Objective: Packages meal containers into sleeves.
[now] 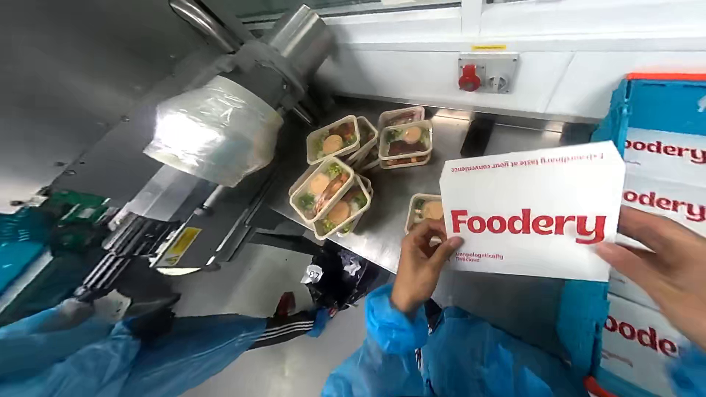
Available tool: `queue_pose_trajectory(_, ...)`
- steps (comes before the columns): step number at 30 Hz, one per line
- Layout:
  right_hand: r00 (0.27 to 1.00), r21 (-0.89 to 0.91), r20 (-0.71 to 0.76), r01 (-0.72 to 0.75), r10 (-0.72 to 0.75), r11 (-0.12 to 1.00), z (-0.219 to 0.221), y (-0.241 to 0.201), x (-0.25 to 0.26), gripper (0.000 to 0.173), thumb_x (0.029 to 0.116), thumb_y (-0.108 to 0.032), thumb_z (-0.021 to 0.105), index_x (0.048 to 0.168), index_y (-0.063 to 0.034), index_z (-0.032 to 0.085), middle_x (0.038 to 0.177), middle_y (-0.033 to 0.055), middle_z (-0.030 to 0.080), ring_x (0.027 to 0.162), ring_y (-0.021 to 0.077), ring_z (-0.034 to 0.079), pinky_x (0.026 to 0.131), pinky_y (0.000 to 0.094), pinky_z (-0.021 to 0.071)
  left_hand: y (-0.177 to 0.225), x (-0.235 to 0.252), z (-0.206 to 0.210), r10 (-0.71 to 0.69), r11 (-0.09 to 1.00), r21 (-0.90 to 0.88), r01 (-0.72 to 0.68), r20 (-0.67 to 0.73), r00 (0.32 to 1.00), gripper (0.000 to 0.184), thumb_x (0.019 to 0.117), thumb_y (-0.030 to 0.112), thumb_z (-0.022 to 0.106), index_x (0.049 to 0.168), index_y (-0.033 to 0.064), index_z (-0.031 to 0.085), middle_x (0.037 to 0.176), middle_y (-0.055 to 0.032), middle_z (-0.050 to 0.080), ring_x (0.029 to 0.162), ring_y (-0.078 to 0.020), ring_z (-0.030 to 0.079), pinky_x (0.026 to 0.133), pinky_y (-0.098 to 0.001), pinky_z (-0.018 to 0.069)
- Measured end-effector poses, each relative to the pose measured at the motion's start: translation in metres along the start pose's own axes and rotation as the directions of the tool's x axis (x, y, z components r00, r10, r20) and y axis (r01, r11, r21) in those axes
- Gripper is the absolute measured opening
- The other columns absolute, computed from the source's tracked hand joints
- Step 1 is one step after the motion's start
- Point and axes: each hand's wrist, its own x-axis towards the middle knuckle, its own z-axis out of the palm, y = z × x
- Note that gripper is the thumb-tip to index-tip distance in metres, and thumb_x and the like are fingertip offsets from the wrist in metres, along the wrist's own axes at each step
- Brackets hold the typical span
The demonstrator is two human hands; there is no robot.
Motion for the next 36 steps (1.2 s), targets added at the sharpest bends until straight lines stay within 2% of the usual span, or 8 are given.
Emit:
queue_pose_trajectory(2, 0.986, -0.08, -0.165, -0.001, -0.013, 0.997, 0.056, -0.007, 0.017, 0.044, 0.0845, -0.035, 0.08, 0.114, -0.0054, 0.066, 0.093, 0.0085, 0.071, 0.079, 0.0195, 0.071, 0.069, 0.0457, 0.0606, -0.014, -0.024, -0.011, -0.066, 0.998, -0.01, 0.066, -0.004, 0.998, 0.014, 0.0906, 0.001, 0.071, 0.104, 0.0039, 0.067, 0.098, -0.0078, 0.068, 0.084, -0.0173, 0.069, 0.075, -0.034, 0.062)
queue_pose_trajectory(7, 0.988, -0.352, -0.083, -0.155, 0.134, 0.923, 0.148, -0.024, 0.024, 0.068, 0.0796, -0.032, 0.089, 0.124, 0.0079, 0.058, 0.111, 0.0333, 0.063, 0.101, 0.0518, 0.063, 0.087, 0.0722, 0.0469, -0.04, -0.076, -0.073, -0.239, 0.968, -0.097, 0.23, -0.096, 0.966, 0.024, 0.0873, -0.002, 0.073, 0.11, -0.0012, 0.066, 0.09, -0.0098, 0.069, 0.081, -0.0174, 0.069, 0.077, -0.0344, 0.0606)
queue_pose_trajectory(16, 0.937, -0.19, 0.239, -0.21, 0.253, 0.959, 0.218, -0.065, 0.01, 0.023, 0.0867, -0.015, 0.082, 0.1, -0.0006, 0.07, 0.083, 0.0121, 0.072, 0.074, 0.0224, 0.069, 0.073, 0.0471, 0.058, -0.057, -0.147, -0.181, -0.134, 0.914, -0.365, 0.178, 0.143, 0.981, 0.014, 0.0973, 0.008, 0.062, 0.11, 0.0035, 0.058, 0.112, -0.0037, 0.065, 0.109, -0.0131, 0.064, 0.098, -0.0363, 0.0541)
queue_pose_trajectory(25, 0.827, 0.13, 0.474, -0.403, 0.3, 0.906, 0.202, -0.082, -0.022, 0.035, 0.0812, -0.008, 0.075, 0.114, -0.003, 0.064, 0.092, 0.0029, 0.073, 0.084, 0.0112, 0.071, 0.079, 0.0296, 0.0609, -0.036, -0.126, -0.202, -0.106, 0.976, 0.215, 0.037, 0.319, 0.942, 0.043, 0.1046, 0.024, 0.056, 0.138, -0.0039, 0.054, 0.128, -0.0133, 0.066, 0.12, -0.0147, 0.063, 0.106, -0.038, 0.0518)
queue_pose_trajectory(28, 0.85, 0.265, 0.424, -0.448, 0.314, 0.854, 0.2, -0.083, -0.037, 0.018, 0.09, -0.003, 0.065, 0.108, -0.0054, 0.068, 0.091, 0.003, 0.075, 0.083, 0.0113, 0.072, 0.079, 0.0298, 0.0617, -0.008, -0.099, -0.206, 0.365, 0.594, 0.736, -0.325, 0.114, 0.924, 0.076, 0.088, 0.046, 0.077, 0.142, -0.0003, 0.051, 0.144, -0.0203, 0.056, 0.131, -0.0318, 0.056, 0.108, -0.0569, 0.0436)
queue_pose_trajectory(31, 0.856, 0.375, 0.436, -0.453, 0.278, 0.809, 0.201, -0.092, -0.055, 0.018, 0.09, -0.003, 0.061, 0.105, -0.0088, 0.07, 0.091, 0.0022, 0.075, 0.082, 0.0109, 0.072, 0.076, 0.0294, 0.0615, 0.025, -0.066, -0.173, 0.413, 0.284, 0.724, -0.628, 0.499, 0.762, 0.09, 0.0878, 0.067, 0.065, 0.152, 0.0068, 0.046, 0.157, -0.0245, 0.041, 0.148, -0.0377, 0.038, 0.12, -0.0639, 0.0259)
queue_pose_trajectory(34, 0.912, 0.388, 0.363, -0.336, 0.192, 0.859, 0.195, -0.088, -0.065, 0.019, 0.0861, -0.003, 0.065, 0.102, -0.0099, 0.073, 0.091, 0.0013, 0.076, 0.081, 0.009, 0.072, 0.075, 0.0261, 0.0611, 0.034, -0.048, -0.14, 0.176, 0.421, 0.583, -0.695, 0.699, 0.693, 0.09, 0.087, 0.059, 0.071, 0.153, 0.0039, 0.045, 0.15, -0.0161, 0.053, 0.135, -0.0282, 0.055, 0.113, -0.0497, 0.0441)
queue_pose_trajectory(36, 0.955, 0.293, 0.286, -0.164, 0.077, 0.942, 0.183, -0.079, -0.069, 0.013, 0.0859, -0.008, 0.068, 0.094, -0.0122, 0.077, 0.084, -0.0026, 0.076, 0.073, 0.0032, 0.07, 0.067, 0.0196, 0.0593, 0.034, -0.041, -0.127, 0.123, 0.596, 0.476, -0.647, 0.742, 0.659, 0.058, 0.0916, 0.032, 0.076, 0.139, 0.003, 0.06, 0.117, -0.0118, 0.071, 0.095, -0.0237, 0.073, 0.08, -0.043, 0.0614)
